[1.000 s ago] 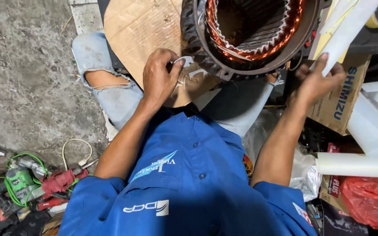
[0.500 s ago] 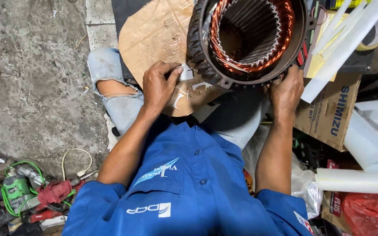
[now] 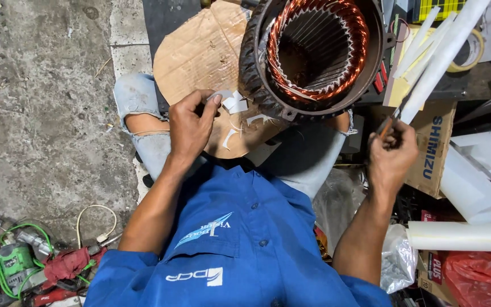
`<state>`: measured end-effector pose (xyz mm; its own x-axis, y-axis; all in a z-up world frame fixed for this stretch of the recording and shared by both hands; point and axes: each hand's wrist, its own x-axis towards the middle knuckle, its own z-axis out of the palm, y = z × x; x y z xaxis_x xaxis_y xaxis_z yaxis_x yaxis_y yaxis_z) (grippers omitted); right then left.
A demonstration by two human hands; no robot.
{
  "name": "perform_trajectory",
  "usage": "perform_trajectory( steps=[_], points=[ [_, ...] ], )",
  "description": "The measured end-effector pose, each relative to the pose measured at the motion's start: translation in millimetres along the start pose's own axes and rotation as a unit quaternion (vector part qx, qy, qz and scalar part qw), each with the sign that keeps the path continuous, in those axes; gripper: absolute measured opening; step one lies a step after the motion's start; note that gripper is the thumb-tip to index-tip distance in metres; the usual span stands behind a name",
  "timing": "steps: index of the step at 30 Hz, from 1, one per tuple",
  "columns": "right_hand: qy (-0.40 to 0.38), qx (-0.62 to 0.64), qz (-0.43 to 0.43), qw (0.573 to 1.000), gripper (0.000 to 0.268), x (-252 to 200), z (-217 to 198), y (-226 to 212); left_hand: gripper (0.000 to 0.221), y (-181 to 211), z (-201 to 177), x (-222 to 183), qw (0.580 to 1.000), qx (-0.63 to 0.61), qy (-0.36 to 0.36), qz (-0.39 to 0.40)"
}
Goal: Manually inserting and trimming insulation paper strips into the slots of an electric motor stator during a repair process.
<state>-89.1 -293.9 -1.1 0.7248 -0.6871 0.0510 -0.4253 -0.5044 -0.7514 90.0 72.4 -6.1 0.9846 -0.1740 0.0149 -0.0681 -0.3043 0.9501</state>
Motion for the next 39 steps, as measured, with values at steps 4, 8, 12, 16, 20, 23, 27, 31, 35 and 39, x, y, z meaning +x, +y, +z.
perform_trajectory(
  steps=[4, 8, 12, 16, 20, 23, 27, 31, 35, 39],
  points=[
    [-0.021, 0.024, 0.047, 0.998, 0.029, -33.5, -7.2, -50.5, 0.007, 16.7, -5.5, -9.7, 0.999, -0.036, -0.031, -0.011],
    [-0.134, 0.109, 0.020, 0.985, 0.022, -73.2, 18.7, -110.9, 0.012, 36.8, -3.5, -25.2, 0.988, -0.118, -0.078, -0.059],
    [-0.182, 0.254, 0.008, 0.950, 0.026, -97.4, 54.2, -159.6, 0.014, 65.9, -3.7, -34.3, 0.979, -0.146, -0.134, -0.050],
    [-0.170, 0.265, -0.004, 0.949, 0.024, -100.6, 76.6, -163.3, 0.012, 82.4, -8.1, -41.2, 0.979, -0.136, -0.153, 0.011],
    [-0.150, 0.294, 0.016, 0.944, 0.020, -99.0, 82.0, -182.8, 0.016, 82.0, -8.3, -47.2, 0.967, -0.196, -0.161, -0.005],
    [-0.139, 0.313, 0.016, 0.939, 0.023, -97.5, 82.6, -184.0, 0.023, 72.8, -0.8, -53.3, 0.951, -0.265, -0.158, -0.011],
    [-0.129, 0.311, 0.013, 0.941, 0.024, -97.5, 87.4, -187.8, 0.024, 61.0, 15.6, -61.6, 0.941, -0.312, -0.114, -0.063],
    [-0.137, 0.320, 0.021, 0.937, 0.023, -96.6, 85.8, -186.0, 0.021, 67.4, 19.8, -58.9, 0.948, -0.300, -0.077, -0.079],
    [-0.167, 0.319, 0.018, 0.933, 0.024, -98.6, 82.9, -173.3, 0.024, 69.0, 15.3, -50.2, 0.947, -0.298, 0.001, -0.123],
    [-0.203, 0.221, -0.028, 0.954, 0.023, -102.8, 82.4, -143.8, 0.024, 61.7, 16.3, -40.5, 0.923, -0.348, 0.084, -0.138]
  ],
)
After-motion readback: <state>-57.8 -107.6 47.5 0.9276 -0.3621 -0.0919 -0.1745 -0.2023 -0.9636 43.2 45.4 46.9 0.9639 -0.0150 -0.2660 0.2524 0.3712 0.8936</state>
